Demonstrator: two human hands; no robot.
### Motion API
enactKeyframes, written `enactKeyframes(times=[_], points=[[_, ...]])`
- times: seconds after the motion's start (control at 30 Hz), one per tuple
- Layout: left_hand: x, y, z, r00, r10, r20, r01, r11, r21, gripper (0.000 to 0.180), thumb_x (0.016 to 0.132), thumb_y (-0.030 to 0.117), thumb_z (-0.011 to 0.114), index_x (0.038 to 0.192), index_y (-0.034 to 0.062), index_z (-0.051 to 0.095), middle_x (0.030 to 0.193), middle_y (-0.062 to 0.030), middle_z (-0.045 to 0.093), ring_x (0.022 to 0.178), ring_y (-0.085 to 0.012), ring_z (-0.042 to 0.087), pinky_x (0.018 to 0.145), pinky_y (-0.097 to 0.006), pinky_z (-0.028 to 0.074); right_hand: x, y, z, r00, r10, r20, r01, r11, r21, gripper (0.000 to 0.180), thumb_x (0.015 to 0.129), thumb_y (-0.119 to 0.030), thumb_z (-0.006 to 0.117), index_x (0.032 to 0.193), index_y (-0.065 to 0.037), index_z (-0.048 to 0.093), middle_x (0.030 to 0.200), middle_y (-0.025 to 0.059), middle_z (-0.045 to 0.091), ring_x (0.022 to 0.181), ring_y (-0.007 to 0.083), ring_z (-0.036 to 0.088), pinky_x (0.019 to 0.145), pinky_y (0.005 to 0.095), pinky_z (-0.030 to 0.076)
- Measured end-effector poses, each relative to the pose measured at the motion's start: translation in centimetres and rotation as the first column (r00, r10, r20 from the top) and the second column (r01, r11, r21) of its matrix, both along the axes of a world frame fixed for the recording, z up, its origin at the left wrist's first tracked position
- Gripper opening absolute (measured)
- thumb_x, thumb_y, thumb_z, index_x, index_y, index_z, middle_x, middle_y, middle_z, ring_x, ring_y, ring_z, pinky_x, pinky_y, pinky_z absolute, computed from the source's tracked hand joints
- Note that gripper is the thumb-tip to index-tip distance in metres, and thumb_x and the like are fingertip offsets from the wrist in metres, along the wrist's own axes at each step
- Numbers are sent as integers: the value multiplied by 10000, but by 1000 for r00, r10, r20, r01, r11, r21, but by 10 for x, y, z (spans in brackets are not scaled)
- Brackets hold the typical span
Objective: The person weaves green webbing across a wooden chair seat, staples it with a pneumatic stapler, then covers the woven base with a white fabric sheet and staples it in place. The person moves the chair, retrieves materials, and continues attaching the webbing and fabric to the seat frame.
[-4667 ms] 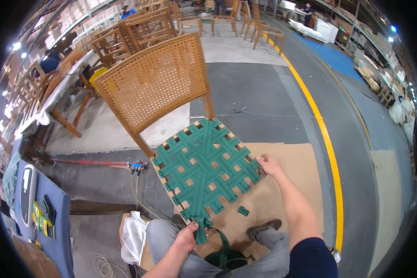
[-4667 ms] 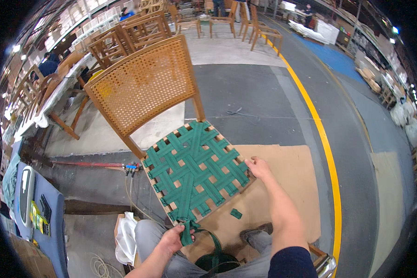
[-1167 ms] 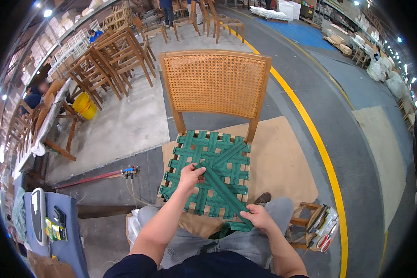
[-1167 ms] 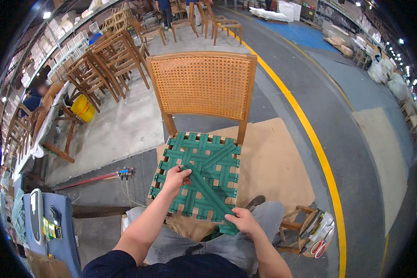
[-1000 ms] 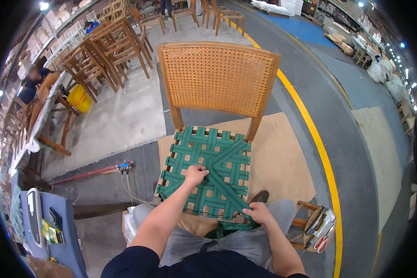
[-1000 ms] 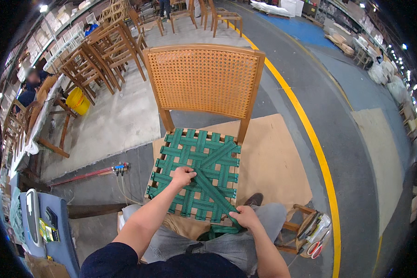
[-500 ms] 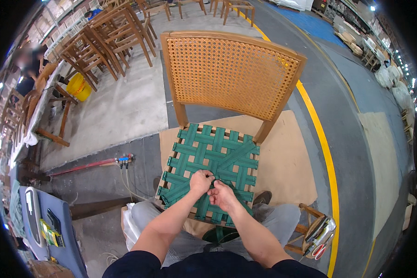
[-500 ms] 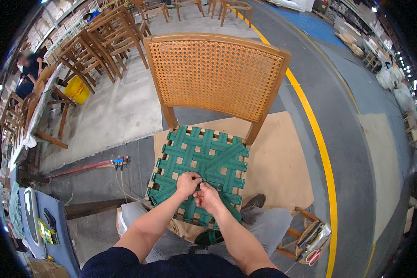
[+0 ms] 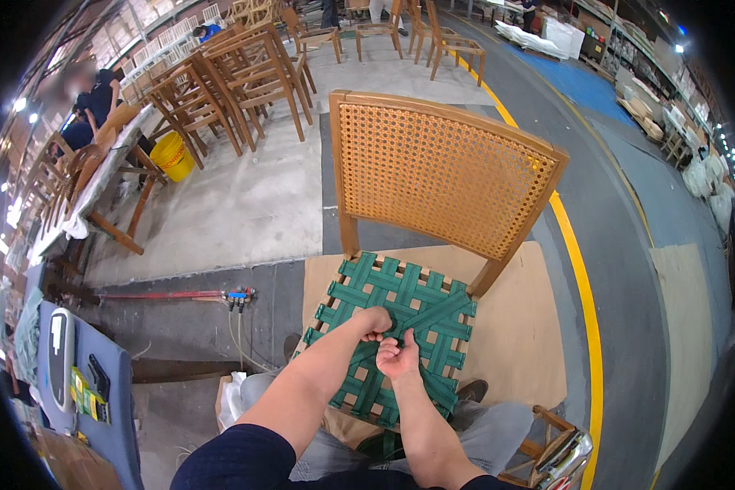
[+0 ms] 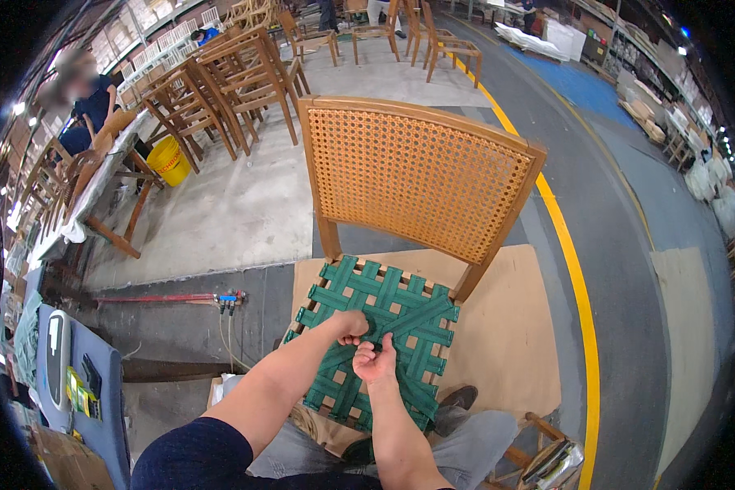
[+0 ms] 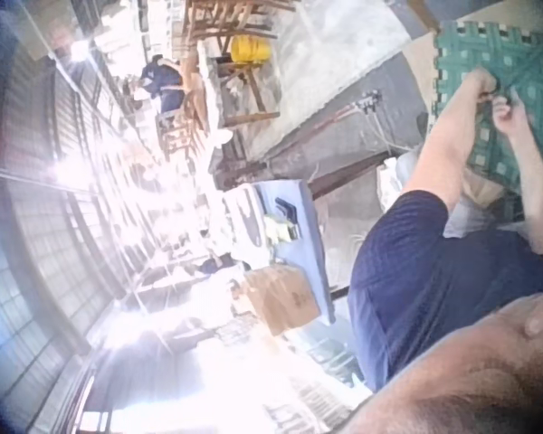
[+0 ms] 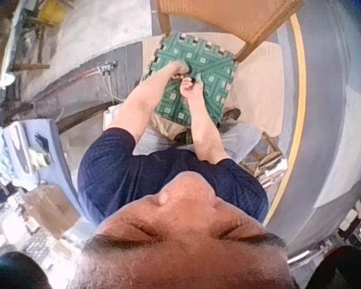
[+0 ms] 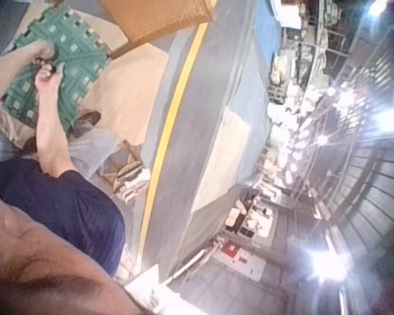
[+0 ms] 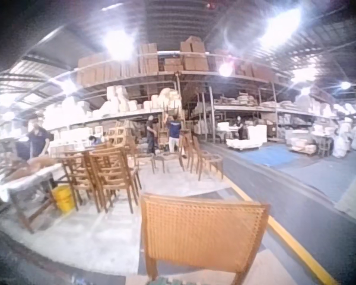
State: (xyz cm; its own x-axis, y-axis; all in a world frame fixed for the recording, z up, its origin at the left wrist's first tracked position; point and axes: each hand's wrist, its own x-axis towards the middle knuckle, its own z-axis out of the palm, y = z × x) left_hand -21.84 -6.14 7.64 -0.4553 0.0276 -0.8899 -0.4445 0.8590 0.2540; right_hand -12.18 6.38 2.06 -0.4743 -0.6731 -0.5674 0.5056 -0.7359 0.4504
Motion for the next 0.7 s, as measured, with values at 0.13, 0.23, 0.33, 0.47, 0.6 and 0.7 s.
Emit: enactKeyframes(times=[0.13, 0.23, 0.33, 0.47, 0.6, 0.7], points=[[9, -13, -19, 993, 116, 17, -117, 992, 46, 319, 981, 82, 494, 735, -10, 675, 719, -102, 699, 593, -236, 661, 545, -412, 590, 0, -9, 4, 999, 43, -17, -44, 999, -9, 789, 969, -805, 516, 935, -17, 552, 701, -47, 505, 532, 91, 460, 490, 261, 389], [9, -6, -13, 982, 174, -71, -172, 984, 38, 279, 965, 72, 519, 764, -31, 684, 732, -118, 701, 624, -250, 688, 558, -424, 602, -1, -6, 13, 997, 22, -75, -17, 998, 56, 727, 1024, -738, 492, 949, -17, 555, 699, -43, 519, 561, 100, 481, 522, 275, 412], [1, 19, 6, 967, 152, -206, -146, 988, 42, 266, 951, 143, 579, 837, -43, 731, 782, -153, 732, 654, -271, 722, 561, -421, 610, -9, 3, 31, 991, -30, -128, 63, 961, 268, 610, 1079, -632, 491, 988, -33, 564, 711, -21, 544, 642, 119, 535, 596, 294, 454], [40, -17, -11, 756, 27, -654, -225, 949, -221, 328, 882, 283, 705, 971, -21, 791, 992, -236, 783, 927, -352, 782, 822, -454, 640, 65, 8, 73, 841, 507, -190, -142, 545, 827, 332, 1029, -335, 708, 1194, -62, 617, 952, 97, 637, 834, 248, 636, 768, 380, 540], [-6, -60, 55, 544, 16, -839, -280, 946, -164, 286, 922, 296, 642, 981, 61, 795, 975, -250, 765, 937, -384, 765, 846, -507, 616, 104, 118, 65, 606, 790, 90, 600, -529, 600, 605, 894, -192, 814, 1432, -59, 572, 1274, 219, 607, 1171, 414, 616, 1007, 483, 509], [-44, -65, 118, 548, 244, -800, -156, 969, 189, 311, 906, 281, 642, 978, 18, 790, 895, -221, 773, 839, -369, 765, 785, -464, 605, 117, 154, 60, 538, 753, 380, 372, -616, 694, 878, 834, -253, 882, 1563, -111, 413, 1338, 283, 558, 1213, 468, 604, 1037, 499, 509]])
